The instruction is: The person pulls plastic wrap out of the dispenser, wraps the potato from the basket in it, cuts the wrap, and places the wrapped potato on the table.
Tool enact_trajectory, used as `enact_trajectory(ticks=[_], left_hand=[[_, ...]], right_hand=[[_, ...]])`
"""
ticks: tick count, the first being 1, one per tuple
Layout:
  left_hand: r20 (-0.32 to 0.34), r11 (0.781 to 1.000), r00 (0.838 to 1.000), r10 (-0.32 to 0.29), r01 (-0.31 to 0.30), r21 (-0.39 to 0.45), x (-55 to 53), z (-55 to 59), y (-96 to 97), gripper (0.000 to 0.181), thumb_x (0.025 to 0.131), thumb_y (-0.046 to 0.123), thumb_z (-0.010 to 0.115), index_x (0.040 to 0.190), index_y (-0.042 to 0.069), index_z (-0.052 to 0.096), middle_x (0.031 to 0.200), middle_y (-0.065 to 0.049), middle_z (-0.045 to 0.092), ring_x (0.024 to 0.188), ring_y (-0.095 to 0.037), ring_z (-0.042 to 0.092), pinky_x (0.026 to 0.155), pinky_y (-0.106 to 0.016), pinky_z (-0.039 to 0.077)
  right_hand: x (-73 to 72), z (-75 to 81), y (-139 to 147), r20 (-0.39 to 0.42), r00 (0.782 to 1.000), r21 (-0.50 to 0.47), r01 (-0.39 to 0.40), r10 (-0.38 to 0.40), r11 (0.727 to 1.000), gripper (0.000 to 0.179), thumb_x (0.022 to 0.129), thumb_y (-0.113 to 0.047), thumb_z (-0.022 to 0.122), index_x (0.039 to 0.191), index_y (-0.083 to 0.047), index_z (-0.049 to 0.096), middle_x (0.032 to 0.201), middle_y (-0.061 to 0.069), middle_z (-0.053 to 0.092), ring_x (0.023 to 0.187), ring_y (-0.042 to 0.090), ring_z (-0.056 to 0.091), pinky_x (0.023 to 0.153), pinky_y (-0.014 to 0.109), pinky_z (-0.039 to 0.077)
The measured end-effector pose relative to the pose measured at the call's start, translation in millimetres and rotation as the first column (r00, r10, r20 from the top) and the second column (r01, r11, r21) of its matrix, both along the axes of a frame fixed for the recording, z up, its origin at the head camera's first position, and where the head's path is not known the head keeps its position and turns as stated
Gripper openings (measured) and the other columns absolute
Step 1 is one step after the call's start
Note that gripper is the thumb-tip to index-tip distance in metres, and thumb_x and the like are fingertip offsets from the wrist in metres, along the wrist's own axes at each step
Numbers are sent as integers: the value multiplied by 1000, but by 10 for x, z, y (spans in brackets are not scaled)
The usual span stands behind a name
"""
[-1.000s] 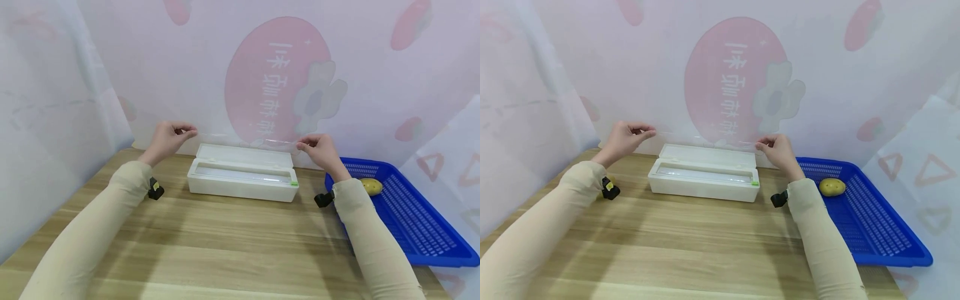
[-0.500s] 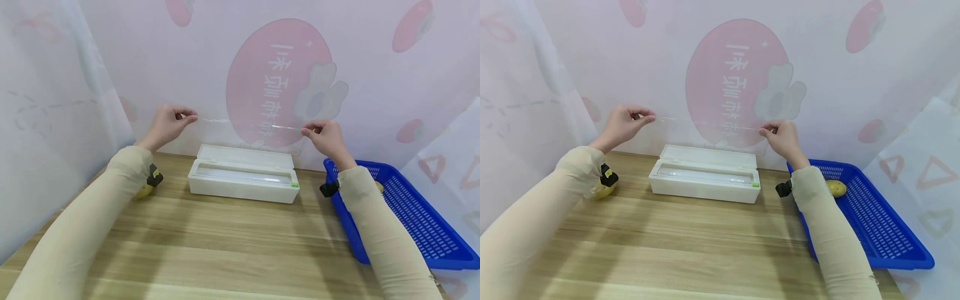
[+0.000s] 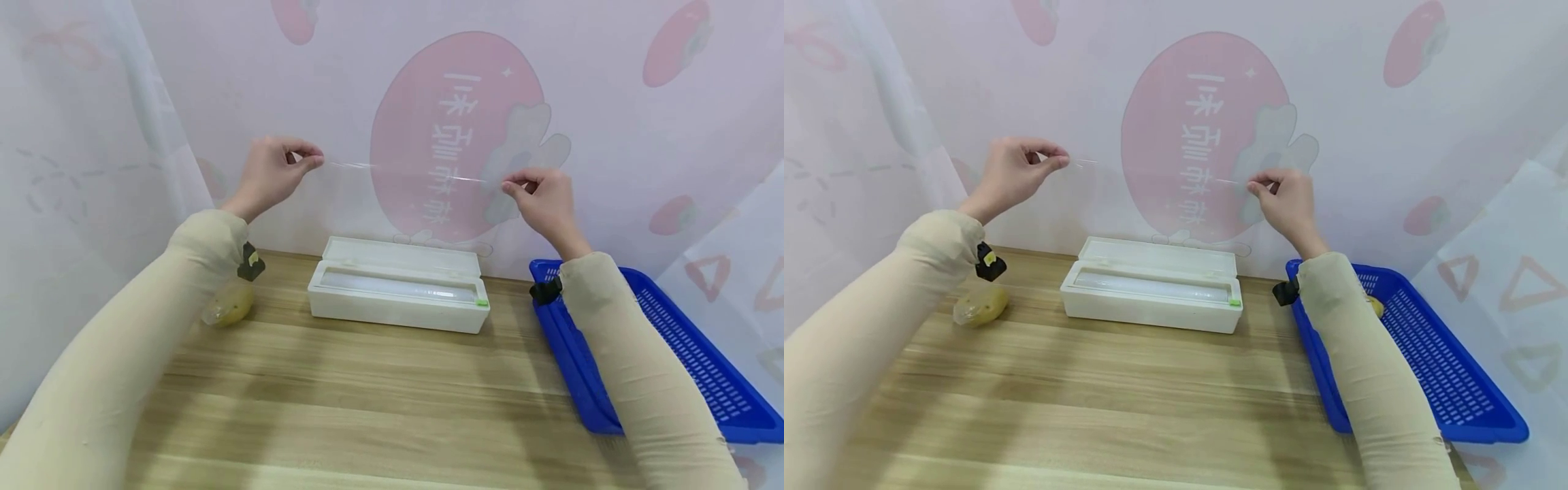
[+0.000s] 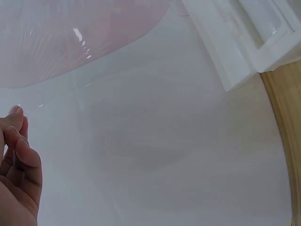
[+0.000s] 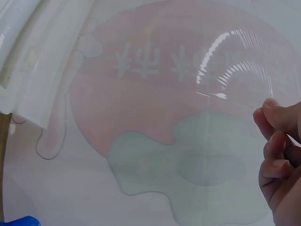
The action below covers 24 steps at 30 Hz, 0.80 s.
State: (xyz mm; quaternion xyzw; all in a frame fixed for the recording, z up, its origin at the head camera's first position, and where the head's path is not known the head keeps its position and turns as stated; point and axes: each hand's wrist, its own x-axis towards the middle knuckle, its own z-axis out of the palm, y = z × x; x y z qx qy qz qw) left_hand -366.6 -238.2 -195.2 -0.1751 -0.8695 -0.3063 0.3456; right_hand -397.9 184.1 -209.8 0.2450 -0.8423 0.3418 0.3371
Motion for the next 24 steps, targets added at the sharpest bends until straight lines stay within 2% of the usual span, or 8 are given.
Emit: enact_trajectory(ticks=[9, 15, 20, 24], left_hand=[[-72, 1000, 997, 13, -13, 9, 45, 210, 19, 13, 92, 17, 73, 95, 6, 78, 87, -5, 73, 55, -14, 49, 54, -21, 37], [-41, 999, 999, 34, -34, 23, 59, 317, 45, 16, 93, 19, 71, 98, 6, 78, 91, -5, 73, 64, -16, 52, 59, -23, 39], [0, 998, 998, 55, -55, 5, 45, 423, 106, 18, 94, 22, 70, 100, 7, 77, 95, -5, 73, 73, -15, 55, 67, -22, 40], [52, 999, 999, -14, 12, 46, 56, 483, 104, 20, 93, 23, 70, 101, 6, 76, 93, -5, 71, 64, -15, 57, 60, -22, 44]], right_hand=[[6, 193, -21, 11, 1000, -69, -3, 4, 998, 14, 91, -14, 73, 93, -2, 78, 81, 13, 71, 57, 16, 49, 53, 21, 37], [6, 269, -50, -14, 1000, -99, 19, -21, 995, 15, 92, -16, 72, 93, -3, 79, 79, 13, 70, 56, 14, 50, 54, 22, 38], [31, 375, -17, 24, 1000, -129, 19, -16, 991, 18, 91, -16, 73, 95, 1, 77, 80, 10, 69, 61, 14, 51, 57, 22, 40], [77, 462, 33, 98, 995, -146, -2, 17, 989, 21, 91, -18, 73, 97, 2, 76, 81, 6, 69, 65, 15, 51, 60, 23, 43]])
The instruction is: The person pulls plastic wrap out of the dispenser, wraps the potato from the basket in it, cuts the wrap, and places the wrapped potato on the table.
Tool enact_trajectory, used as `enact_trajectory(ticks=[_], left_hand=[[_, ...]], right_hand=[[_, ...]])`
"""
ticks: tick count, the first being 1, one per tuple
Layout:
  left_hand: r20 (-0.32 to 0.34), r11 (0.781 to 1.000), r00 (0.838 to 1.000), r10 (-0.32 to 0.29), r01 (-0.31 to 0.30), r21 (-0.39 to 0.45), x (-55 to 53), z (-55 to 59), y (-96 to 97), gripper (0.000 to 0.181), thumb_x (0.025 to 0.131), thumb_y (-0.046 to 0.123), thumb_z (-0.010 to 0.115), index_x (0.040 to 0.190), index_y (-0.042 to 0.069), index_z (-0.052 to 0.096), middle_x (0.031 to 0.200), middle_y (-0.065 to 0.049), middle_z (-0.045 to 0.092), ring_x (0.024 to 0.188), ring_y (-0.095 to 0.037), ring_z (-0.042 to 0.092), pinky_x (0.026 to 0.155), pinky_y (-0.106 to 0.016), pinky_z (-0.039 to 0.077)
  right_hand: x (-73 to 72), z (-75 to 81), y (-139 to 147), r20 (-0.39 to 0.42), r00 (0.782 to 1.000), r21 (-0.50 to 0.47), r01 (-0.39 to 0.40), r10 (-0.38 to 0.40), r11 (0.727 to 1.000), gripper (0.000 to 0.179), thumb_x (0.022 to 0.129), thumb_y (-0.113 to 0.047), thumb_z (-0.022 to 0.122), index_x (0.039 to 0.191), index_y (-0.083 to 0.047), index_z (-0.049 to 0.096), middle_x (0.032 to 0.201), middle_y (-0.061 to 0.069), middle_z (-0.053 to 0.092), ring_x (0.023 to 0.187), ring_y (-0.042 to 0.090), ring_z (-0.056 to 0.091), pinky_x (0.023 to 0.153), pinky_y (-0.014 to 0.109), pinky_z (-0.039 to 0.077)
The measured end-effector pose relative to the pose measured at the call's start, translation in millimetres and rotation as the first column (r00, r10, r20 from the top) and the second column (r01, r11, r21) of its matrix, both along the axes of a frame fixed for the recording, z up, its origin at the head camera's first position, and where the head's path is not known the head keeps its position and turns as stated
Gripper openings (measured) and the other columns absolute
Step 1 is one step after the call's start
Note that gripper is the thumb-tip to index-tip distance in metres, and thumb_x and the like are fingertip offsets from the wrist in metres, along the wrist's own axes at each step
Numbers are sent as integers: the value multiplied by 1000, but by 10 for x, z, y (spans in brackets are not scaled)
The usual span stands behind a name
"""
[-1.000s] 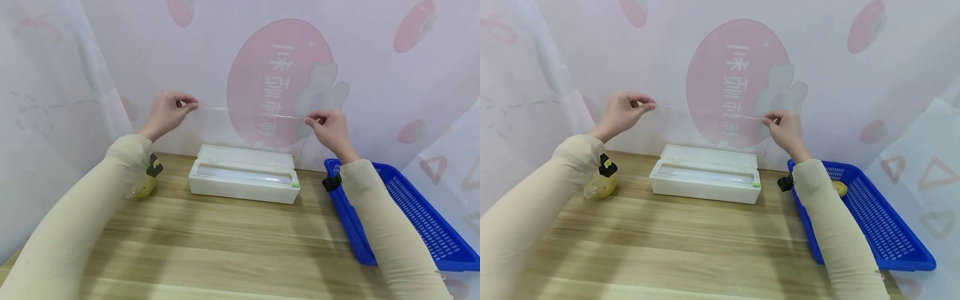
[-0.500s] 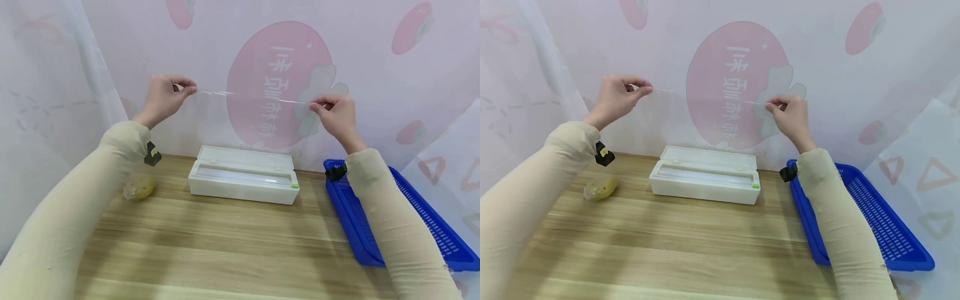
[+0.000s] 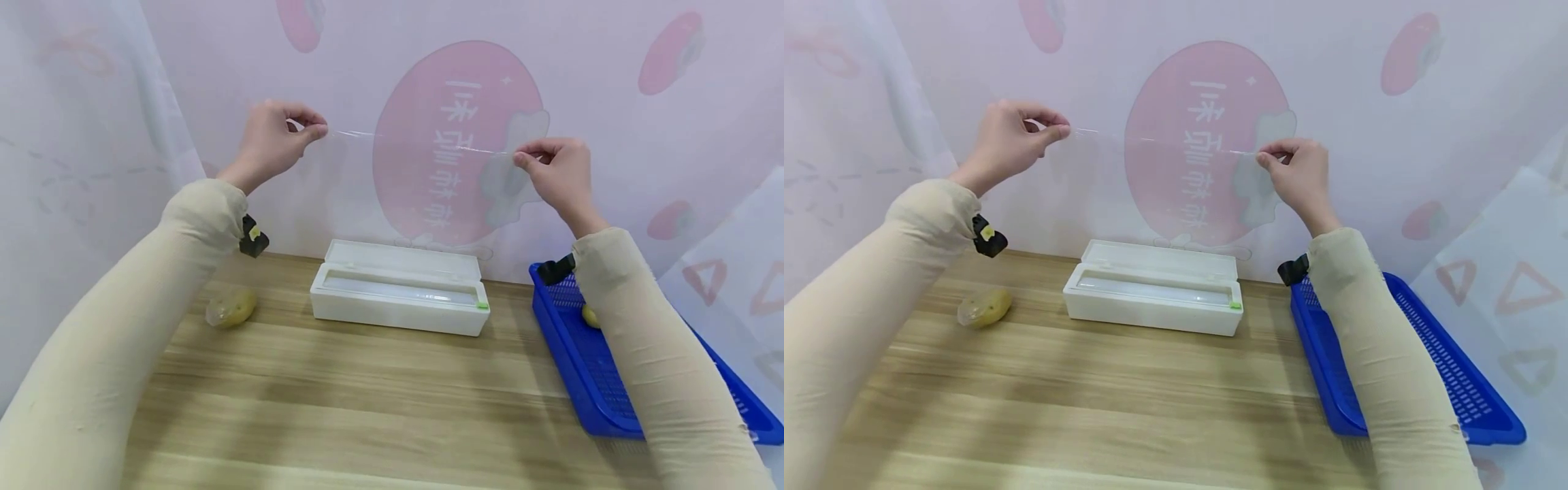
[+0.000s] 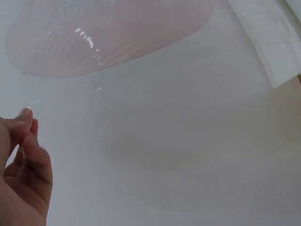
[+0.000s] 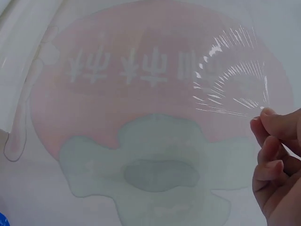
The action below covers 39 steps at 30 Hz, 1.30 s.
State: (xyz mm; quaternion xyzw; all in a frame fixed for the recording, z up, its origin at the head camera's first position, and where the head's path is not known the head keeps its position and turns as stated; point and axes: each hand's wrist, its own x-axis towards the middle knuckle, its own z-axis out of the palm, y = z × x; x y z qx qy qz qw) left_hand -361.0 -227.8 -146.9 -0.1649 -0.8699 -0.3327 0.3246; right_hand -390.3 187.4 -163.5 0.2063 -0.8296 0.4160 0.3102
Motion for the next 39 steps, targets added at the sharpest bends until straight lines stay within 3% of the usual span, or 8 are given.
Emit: enact_trajectory(ticks=[7, 12, 15, 19, 22, 30, 34, 39], left_hand=[[137, 980, 972, -189, 178, 92, 233, 33, -104, 23, 94, 27, 69, 103, 6, 71, 82, -9, 63, 55, -17, 52, 50, -23, 43], [337, 932, 870, -361, 343, 114, 597, 25, -159, 24, 96, 23, 67, 107, 2, 67, 101, -13, 65, 68, -19, 58, 62, -26, 51], [444, 893, 785, -432, 440, 90, 804, -71, -228, 20, 97, 17, 65, 106, 0, 66, 103, -15, 66, 77, -25, 63, 70, -33, 55], [508, 826, 678, -531, 548, 131, 956, -323, -328, 14, 97, 7, 63, 103, -4, 64, 103, -18, 68, 87, -32, 66, 78, -41, 56], [527, 808, 636, -564, 558, 191, 992, -622, -359, 12, 96, 6, 64, 103, -3, 65, 100, -18, 69, 88, -34, 67, 79, -43, 55], [656, 798, 491, -573, 519, 307, 965, -1672, -287, 20, 99, 18, 62, 102, -2, 67, 97, -19, 68, 90, -40, 66, 81, -46, 54], [694, 847, 517, -502, 455, 274, 887, -2110, -190, 27, 102, 18, 56, 100, -6, 67, 89, -19, 70, 82, -39, 69, 71, -45, 57], [673, 898, 632, -385, 425, 114, 846, -2373, -96, 16, 98, 9, 61, 90, -1, 70, 74, -6, 71, 66, -24, 70, 59, -33, 57]], right_hand=[[238, 112, 56, 181, 968, -136, -152, 176, 979, 18, 87, -14, 77, 96, 2, 75, 77, 2, 69, 61, 15, 55, 54, 20, 46], [505, 87, 107, 268, 889, -239, -311, 370, 920, 10, 89, -7, 73, 91, 3, 73, 77, 6, 67, 61, 15, 53, 50, 21, 43], [689, -85, 171, 299, 810, -299, -421, 504, 856, 14, 92, -7, 71, 93, 6, 69, 92, 12, 68, 66, 17, 52, 55, 20, 45], [871, -428, 278, 319, 634, -430, -566, 705, 703, 10, 96, -1, 61, 96, 8, 65, 107, 15, 66, 66, 17, 52, 57, 22, 46], [962, -709, 321, 342, 539, -487, -599, 770, 636, 10, 98, 3, 56, 99, 9, 63, 104, 14, 66, 66, 16, 53, 56, 23, 46], [1177, -1492, 328, 502, 591, -266, -589, 632, 763, 12, 96, -5, 64, 99, 7, 65, 85, 18, 65, 66, 17, 58, 56, 30, 52], [1172, -1891, 258, 553, 631, -109, -591, 543, 799, 8, 92, -9, 70, 93, -1, 70, 84, 19, 66, 67, 19, 62, 58, 33, 54], [1178, -2318, 239, 593, 657, 29, -595, 465, 803, 2, 89, -7, 72, 88, -7, 74, 85, 3, 70, 75, 16, 63, 66, 28, 53]])
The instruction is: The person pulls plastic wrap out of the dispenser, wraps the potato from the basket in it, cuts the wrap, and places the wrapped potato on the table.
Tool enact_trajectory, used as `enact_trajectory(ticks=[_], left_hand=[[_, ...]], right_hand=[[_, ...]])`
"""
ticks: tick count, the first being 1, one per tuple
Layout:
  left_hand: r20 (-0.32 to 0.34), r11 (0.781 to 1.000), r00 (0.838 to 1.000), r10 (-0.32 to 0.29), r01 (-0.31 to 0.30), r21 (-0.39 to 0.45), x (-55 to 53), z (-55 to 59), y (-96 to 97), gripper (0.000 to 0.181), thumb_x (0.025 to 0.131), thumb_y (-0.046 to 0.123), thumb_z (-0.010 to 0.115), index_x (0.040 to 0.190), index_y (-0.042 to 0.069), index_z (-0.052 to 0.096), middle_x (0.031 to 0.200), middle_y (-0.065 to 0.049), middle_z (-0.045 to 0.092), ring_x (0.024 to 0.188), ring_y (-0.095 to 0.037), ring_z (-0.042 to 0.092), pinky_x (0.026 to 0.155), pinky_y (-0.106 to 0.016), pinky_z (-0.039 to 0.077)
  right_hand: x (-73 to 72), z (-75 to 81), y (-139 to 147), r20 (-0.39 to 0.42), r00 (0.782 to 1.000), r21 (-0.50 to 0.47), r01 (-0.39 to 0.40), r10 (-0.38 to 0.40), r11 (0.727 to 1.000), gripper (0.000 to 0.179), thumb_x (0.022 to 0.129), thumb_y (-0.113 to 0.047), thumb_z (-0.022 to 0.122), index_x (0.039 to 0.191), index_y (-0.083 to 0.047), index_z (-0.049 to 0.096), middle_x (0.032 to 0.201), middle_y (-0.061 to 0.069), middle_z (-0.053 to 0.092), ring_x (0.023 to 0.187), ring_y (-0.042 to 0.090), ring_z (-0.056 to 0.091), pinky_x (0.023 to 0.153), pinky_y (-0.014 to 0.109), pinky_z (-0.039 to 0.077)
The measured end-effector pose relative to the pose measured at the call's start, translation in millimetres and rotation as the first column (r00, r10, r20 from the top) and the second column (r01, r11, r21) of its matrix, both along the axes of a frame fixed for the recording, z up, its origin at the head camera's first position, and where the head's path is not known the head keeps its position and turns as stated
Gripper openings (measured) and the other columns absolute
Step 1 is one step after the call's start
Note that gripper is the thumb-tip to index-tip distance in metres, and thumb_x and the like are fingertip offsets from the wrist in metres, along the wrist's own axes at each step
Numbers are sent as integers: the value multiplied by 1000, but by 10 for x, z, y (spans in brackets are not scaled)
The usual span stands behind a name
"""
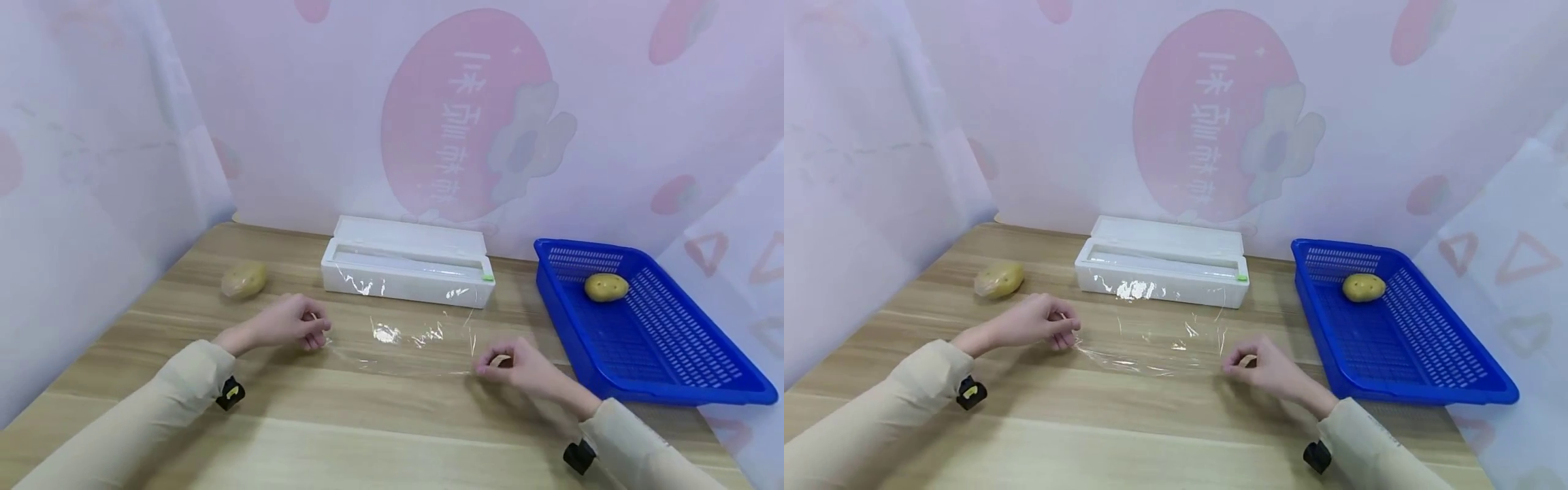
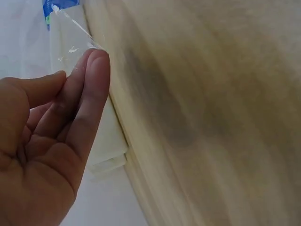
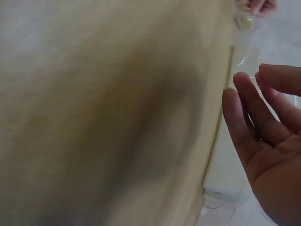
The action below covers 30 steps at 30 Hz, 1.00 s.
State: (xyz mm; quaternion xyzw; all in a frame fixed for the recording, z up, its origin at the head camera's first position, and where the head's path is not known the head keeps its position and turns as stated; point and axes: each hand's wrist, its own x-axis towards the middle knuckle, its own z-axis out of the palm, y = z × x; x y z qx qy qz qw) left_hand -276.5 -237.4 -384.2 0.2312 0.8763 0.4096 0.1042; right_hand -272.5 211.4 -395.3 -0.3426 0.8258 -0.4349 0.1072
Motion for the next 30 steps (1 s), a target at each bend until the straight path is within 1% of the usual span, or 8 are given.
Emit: enact_trajectory(ticks=[3, 8, 13, 16, 20, 25, 28, 30], left_hand=[[-40, 1000, 999, 8, -9, -21, 14, -48, -8, 10, 93, 6, 67, 84, 2, 71, 70, -3, 69, 63, -20, 68, 57, -31, 57], [11, 1000, 1000, -12, 12, 10, 73, -120, -31, 5, 85, 5, 77, 84, 2, 73, 71, -5, 70, 63, -21, 67, 57, -33, 57], [22, 999, 999, -47, 47, 10, 157, -153, 1, 10, 79, 7, 82, 83, 5, 73, 71, -3, 70, 61, -19, 66, 53, -33, 55], [0, 996, 996, -85, 85, -18, 197, -161, 24, 11, 77, 10, 85, 80, 9, 74, 71, 1, 69, 61, -15, 65, 53, -30, 55], [-61, 991, 991, -119, 115, -61, 228, -182, 25, 12, 76, 12, 85, 76, 14, 74, 71, 6, 68, 63, -9, 63, 58, -26, 53], [-99, 990, 987, -130, 122, -76, 248, -179, 1, 13, 74, 10, 86, 77, 16, 75, 72, 9, 68, 65, -7, 63, 60, -26, 53], [-97, 986, 986, -136, 126, -107, 267, -155, 0, 15, 73, 9, 87, 77, 16, 75, 72, 10, 68, 65, -6, 63, 60, -25, 54], [-93, 984, 986, -136, 123, -132, 289, -132, 4, 16, 72, 9, 87, 77, 16, 75, 72, 10, 67, 65, -6, 62, 60, -25, 53]], right_hand=[[27, -139, 12, -9, 1000, 49, -8, 9, 999, 5, 88, -6, 72, 87, -11, 74, 90, -1, 71, 80, 15, 64, 70, 29, 53], [80, -223, 24, -112, 992, 97, -42, 53, 994, 9, 86, -9, 75, 84, -18, 74, 98, -3, 70, 90, 13, 63, 76, 32, 51], [151, -220, 5, -220, 970, 137, -70, 100, 988, 13, 87, -15, 76, 77, -23, 73, 93, -9, 65, 84, 8, 59, 72, 29, 50], [189, -220, -13, -243, 967, 150, -35, 71, 988, 25, 90, -18, 74, 66, -24, 70, 85, -12, 62, 79, 6, 57, 70, 28, 47], [216, -223, -35, -158, 987, 134, 62, -40, 989, 29, 87, -19, 77, 59, -20, 67, 74, -12, 61, 72, 6, 56, 67, 26, 46], [248, -207, -25, -81, 987, 137, 150, -140, 979, 17, 77, -16, 84, 67, -17, 70, 66, -9, 60, 61, 6, 52, 53, 23, 43], [284, -149, 1, -14, 984, 130, 179, -179, 975, 13, 81, -15, 81, 74, -13, 71, 67, -5, 61, 59, 8, 53, 51, 23, 44], [300, -59, 27, -12, 981, 112, 195, -195, 974, 10, 85, -15, 77, 78, -10, 72, 70, -1, 63, 62, 11, 55, 54, 24, 46]])
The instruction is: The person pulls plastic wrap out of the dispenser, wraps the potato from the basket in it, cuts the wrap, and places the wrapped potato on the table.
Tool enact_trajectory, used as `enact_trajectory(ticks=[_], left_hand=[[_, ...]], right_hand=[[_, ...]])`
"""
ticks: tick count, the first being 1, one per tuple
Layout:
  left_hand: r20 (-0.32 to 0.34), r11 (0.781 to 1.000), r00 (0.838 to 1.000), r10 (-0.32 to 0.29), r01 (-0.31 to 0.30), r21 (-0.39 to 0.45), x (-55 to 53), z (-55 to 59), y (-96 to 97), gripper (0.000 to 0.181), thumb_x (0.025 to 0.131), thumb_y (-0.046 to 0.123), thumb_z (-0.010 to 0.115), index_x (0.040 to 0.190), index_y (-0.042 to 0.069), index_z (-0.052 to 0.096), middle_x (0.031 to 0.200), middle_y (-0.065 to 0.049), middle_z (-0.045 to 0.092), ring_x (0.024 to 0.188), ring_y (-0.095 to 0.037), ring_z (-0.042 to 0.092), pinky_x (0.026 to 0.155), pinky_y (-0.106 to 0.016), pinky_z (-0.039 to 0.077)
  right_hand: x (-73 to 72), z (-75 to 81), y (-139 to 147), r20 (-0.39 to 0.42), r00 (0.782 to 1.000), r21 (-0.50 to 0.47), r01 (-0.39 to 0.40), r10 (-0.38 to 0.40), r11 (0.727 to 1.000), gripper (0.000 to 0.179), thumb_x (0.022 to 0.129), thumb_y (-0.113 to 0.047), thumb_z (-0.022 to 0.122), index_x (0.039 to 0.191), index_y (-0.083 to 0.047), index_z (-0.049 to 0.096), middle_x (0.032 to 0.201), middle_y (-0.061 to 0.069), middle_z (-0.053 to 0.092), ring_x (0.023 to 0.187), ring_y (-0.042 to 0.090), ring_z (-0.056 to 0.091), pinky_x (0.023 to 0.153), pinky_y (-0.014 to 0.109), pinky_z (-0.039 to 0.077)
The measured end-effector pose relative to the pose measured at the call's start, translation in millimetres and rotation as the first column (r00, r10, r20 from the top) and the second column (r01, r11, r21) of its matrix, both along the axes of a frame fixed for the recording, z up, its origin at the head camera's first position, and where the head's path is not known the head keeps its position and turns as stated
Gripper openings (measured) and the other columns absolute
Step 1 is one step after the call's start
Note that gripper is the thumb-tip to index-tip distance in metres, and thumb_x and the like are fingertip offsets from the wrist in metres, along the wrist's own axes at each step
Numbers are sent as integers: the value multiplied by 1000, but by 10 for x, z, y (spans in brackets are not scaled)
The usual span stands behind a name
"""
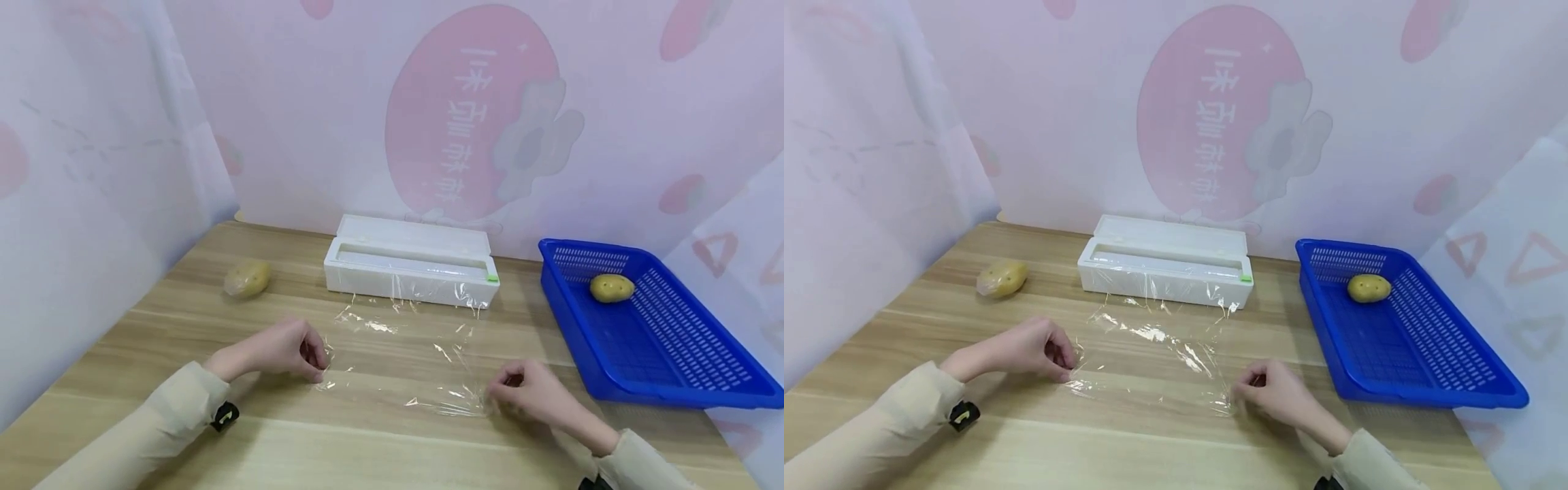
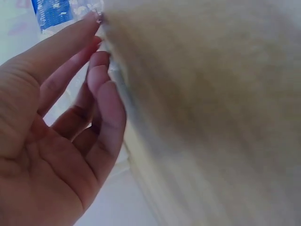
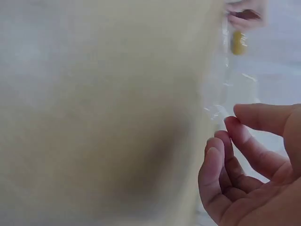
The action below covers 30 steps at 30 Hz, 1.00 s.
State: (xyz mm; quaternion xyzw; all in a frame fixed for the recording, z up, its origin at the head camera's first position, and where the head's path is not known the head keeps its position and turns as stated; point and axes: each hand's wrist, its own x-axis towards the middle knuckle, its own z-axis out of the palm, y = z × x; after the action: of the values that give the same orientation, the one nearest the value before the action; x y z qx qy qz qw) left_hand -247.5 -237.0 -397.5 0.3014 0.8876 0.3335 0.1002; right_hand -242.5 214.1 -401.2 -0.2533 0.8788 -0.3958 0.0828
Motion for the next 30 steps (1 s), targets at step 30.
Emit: enact_trajectory(ticks=[30], left_hand=[[-98, 964, 991, 89, -111, -242, 84, 209, 218, 28, 62, 7, 85, 67, 23, 62, 65, 11, 55, 61, -6, 49, 55, -28, 43]], right_hand=[[-1183, 1462, 1711, -138, 977, -44, 157, -162, 987, 47, 92, -8, 71, 136, -2, 57, 126, -9, 64, 109, 2, 61, 84, 14, 47]])
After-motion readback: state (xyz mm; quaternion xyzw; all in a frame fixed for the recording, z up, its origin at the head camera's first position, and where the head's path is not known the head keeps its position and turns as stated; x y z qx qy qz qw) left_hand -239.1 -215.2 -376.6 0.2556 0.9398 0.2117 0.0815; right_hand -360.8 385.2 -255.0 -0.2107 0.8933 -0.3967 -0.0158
